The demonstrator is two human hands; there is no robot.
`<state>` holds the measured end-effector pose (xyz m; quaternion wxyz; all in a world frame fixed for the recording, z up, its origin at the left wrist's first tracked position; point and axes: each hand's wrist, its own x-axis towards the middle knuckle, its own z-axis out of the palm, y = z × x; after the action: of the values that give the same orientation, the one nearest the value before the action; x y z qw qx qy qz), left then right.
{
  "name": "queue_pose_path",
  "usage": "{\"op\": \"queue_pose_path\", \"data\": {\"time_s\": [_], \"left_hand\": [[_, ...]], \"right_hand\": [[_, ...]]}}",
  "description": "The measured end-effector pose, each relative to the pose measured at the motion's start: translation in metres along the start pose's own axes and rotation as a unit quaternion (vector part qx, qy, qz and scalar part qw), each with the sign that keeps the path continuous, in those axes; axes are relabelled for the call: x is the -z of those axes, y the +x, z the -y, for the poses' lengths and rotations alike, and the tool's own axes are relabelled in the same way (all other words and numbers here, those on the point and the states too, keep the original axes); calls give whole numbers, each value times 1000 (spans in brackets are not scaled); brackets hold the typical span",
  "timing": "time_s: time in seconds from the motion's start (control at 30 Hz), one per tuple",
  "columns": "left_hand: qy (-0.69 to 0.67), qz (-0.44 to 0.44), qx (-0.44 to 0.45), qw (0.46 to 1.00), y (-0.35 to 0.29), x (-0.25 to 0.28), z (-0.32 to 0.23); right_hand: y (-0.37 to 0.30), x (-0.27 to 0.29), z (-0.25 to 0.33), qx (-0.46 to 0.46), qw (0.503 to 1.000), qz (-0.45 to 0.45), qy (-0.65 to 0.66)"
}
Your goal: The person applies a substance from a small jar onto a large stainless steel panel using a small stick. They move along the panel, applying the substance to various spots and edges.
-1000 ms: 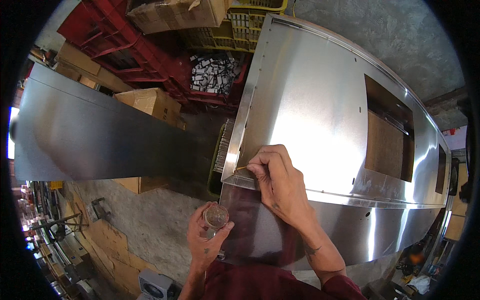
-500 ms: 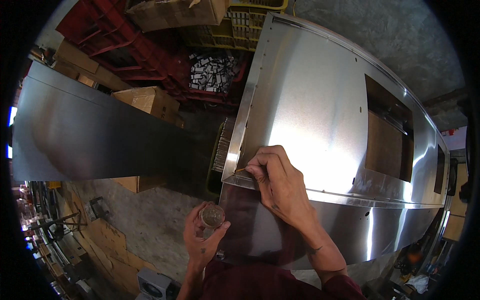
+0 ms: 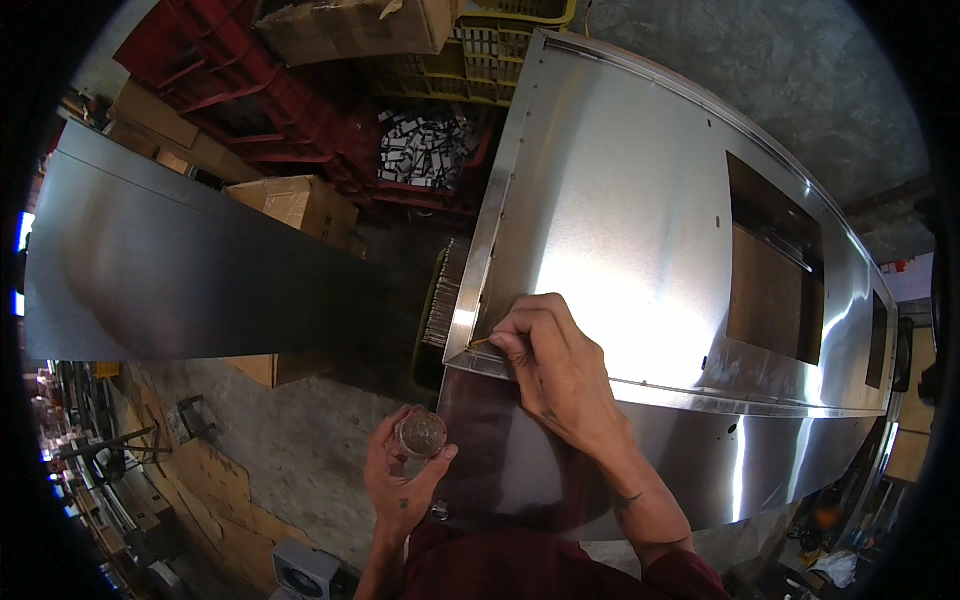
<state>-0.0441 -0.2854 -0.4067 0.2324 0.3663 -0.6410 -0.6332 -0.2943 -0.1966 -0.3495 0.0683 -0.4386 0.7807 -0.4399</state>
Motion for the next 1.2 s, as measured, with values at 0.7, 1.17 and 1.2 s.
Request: {"op": "queue_pose_path", "data": {"time_s": [0.7,1.17,1.2], "left_hand": [[16,-2,-13,1000,-3,0,-10],[144,6,-163,976,14,-13,-44],[141,8,-167,976,13,-13,-45]], "right_hand": [[-9,10,5,-55,995,-58,64],[-64,0,64,62,996,-63,28],[-65,-2,64,66,996,-61,22]]}}
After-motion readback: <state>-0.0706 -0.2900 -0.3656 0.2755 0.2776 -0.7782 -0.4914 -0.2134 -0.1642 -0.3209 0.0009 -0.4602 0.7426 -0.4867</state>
